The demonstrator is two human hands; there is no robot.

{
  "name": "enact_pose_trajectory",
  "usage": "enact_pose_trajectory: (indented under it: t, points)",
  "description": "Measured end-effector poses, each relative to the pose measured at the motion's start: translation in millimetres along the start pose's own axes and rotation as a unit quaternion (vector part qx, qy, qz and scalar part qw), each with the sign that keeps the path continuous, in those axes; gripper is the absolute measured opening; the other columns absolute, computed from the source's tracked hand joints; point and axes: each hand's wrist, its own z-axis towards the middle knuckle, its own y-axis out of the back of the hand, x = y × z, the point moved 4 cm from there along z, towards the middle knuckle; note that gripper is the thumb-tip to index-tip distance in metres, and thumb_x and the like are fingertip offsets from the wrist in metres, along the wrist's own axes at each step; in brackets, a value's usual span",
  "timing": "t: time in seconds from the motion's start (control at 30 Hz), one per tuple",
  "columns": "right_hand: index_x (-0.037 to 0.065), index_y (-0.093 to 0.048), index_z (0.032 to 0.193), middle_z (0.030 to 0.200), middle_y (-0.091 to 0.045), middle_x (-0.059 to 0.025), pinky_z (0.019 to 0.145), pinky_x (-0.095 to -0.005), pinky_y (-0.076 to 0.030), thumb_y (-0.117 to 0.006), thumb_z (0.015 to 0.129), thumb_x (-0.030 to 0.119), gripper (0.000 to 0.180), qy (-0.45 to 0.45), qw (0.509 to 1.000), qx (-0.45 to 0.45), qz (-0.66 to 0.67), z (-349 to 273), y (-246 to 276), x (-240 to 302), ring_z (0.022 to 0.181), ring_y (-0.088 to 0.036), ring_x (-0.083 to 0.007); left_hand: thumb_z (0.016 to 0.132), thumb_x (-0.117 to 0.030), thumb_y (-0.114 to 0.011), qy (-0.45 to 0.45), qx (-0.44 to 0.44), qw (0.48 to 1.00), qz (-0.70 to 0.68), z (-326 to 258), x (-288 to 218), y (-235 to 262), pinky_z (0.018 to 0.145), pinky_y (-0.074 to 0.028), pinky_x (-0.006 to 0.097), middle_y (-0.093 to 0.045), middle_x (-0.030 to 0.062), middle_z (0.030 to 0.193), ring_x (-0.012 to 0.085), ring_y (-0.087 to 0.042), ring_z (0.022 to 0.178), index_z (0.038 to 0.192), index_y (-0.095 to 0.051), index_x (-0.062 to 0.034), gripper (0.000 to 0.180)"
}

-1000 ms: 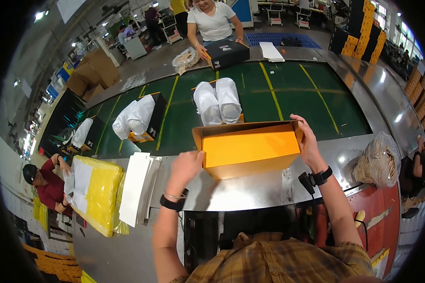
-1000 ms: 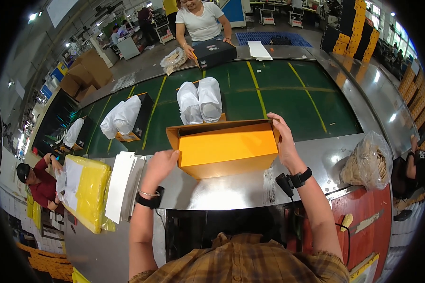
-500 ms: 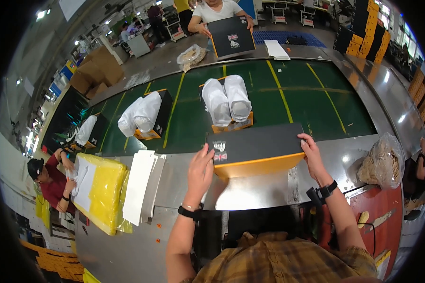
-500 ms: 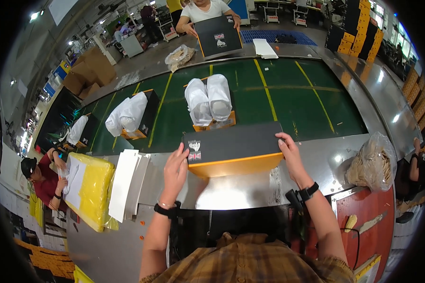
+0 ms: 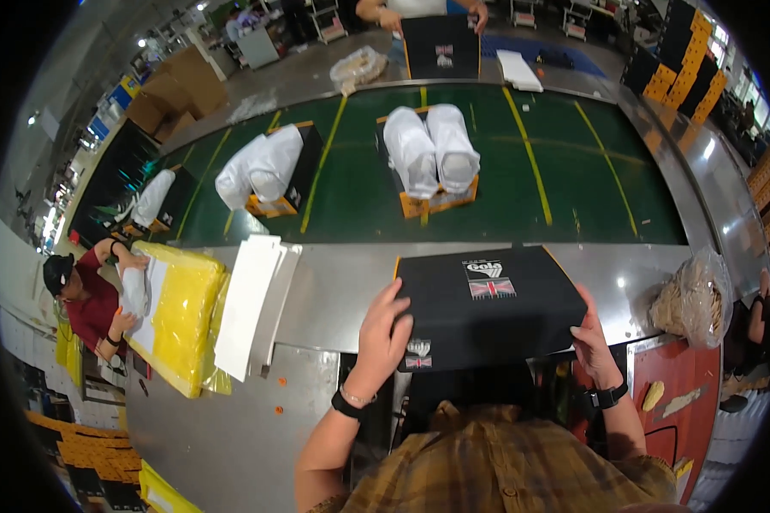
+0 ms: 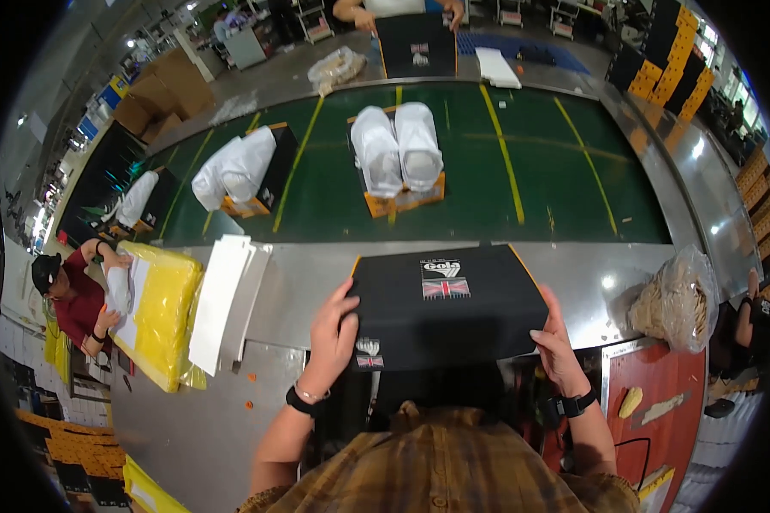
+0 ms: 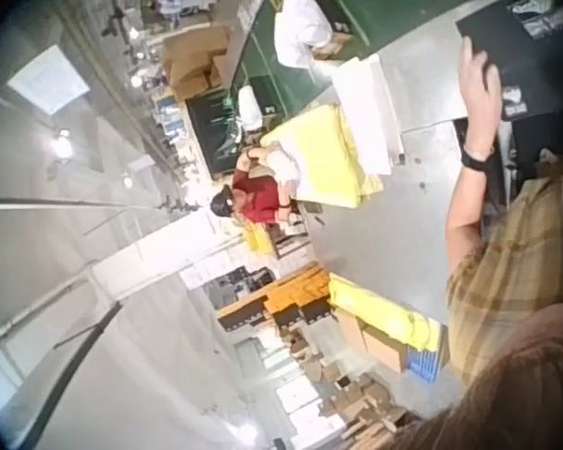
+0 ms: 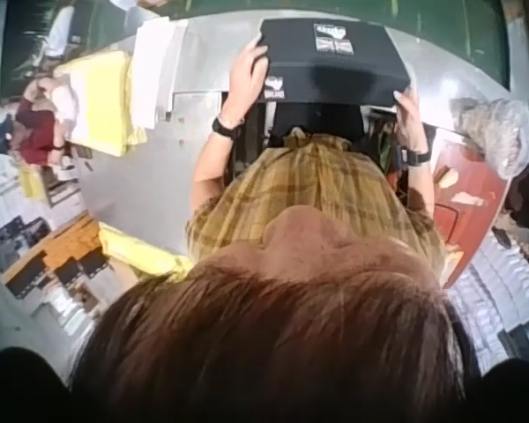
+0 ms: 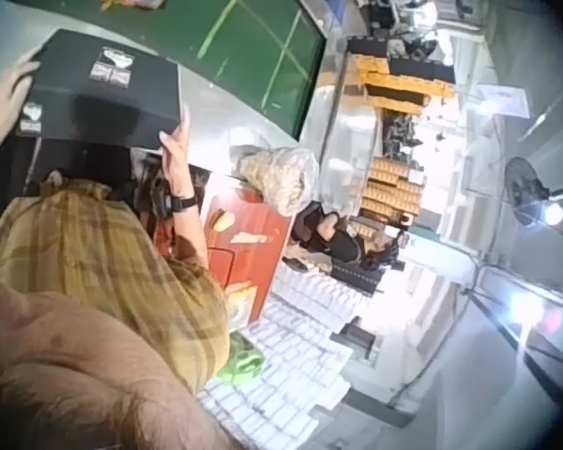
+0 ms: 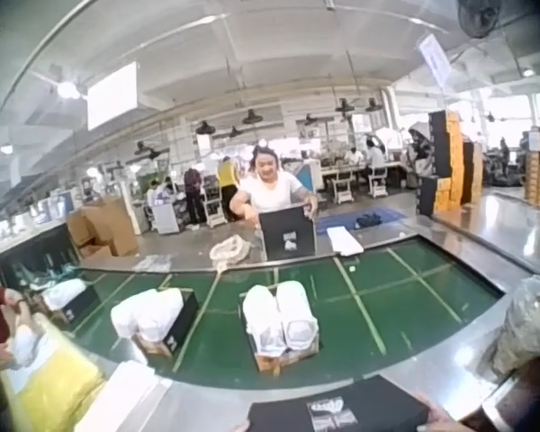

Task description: Packaging shoes into boxes at a factory conveyor belt.

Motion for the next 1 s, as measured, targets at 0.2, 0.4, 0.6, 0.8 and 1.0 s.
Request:
enact_pose_trajectory:
  t: [0.2,0.4,0.6,0.8,1.0]
  points:
    - [0.005,-0.008,0.153,0.156,-0.018,-0.0112,0.115,-0.0326,-0.018,-0.053,0.097,0.024,0.074,-0.074,0.976,-0.057,-0.199,-21,14,-65,0.143,-0.020,-0.0200,0.086,-0.012,-0.063,0.113,0.076,0.990,0.045,-69,22,-11,0.106,-0.039,0.041,-0.043,0.0254,0.141,0.0394,-0.043,0.130,0.133,-0.052,-0.0055,0.048]
    - [0.005,-0.010,0.153,0.153,-0.025,-0.0127,0.113,-0.0317,-0.023,-0.052,0.098,0.020,0.071,-0.048,0.987,-0.082,-0.127,-7,-7,-59,0.139,-0.027,-0.0205,0.099,-0.028,-0.039,0.250,-0.024,0.962,-0.106,-10,40,10,0.100,-0.041,0.040,-0.055,0.0277,0.128,0.0367,-0.055,0.119,0.140,-0.039,0.0042,0.052]
    - [0.003,-0.015,0.152,0.149,-0.031,-0.0149,0.112,-0.0309,-0.025,-0.050,0.098,0.018,0.065,0.014,0.963,-0.161,-0.215,-2,9,-75,0.137,-0.032,-0.0207,0.100,-0.034,-0.034,0.202,0.109,0.972,0.054,7,47,-28,0.086,-0.046,0.048,-0.061,0.0312,0.109,0.0465,-0.060,0.100,0.146,-0.031,-0.0039,0.055]
    - [-0.004,-0.017,0.149,0.150,-0.031,-0.0178,0.114,-0.0322,-0.022,-0.051,0.099,0.019,0.065,0.053,0.947,-0.133,-0.288,-2,6,-68,0.140,-0.028,-0.0227,0.101,-0.026,-0.034,0.221,0.100,0.969,0.042,5,44,-24,0.086,-0.046,0.041,-0.062,0.0263,0.104,0.0373,-0.062,0.098,0.142,-0.038,-0.0033,0.047]
    - [0.003,-0.030,0.145,0.134,-0.042,-0.0075,0.105,-0.0297,-0.030,-0.060,0.092,0.032,0.068,-0.071,0.993,-0.089,0.022,-12,14,-77,0.125,-0.038,-0.0141,0.102,-0.025,-0.042,0.398,0.033,0.839,-0.369,-43,70,-38,0.103,-0.039,0.034,-0.053,0.0143,0.134,0.0224,-0.051,0.121,0.134,-0.044,0.0061,0.045]
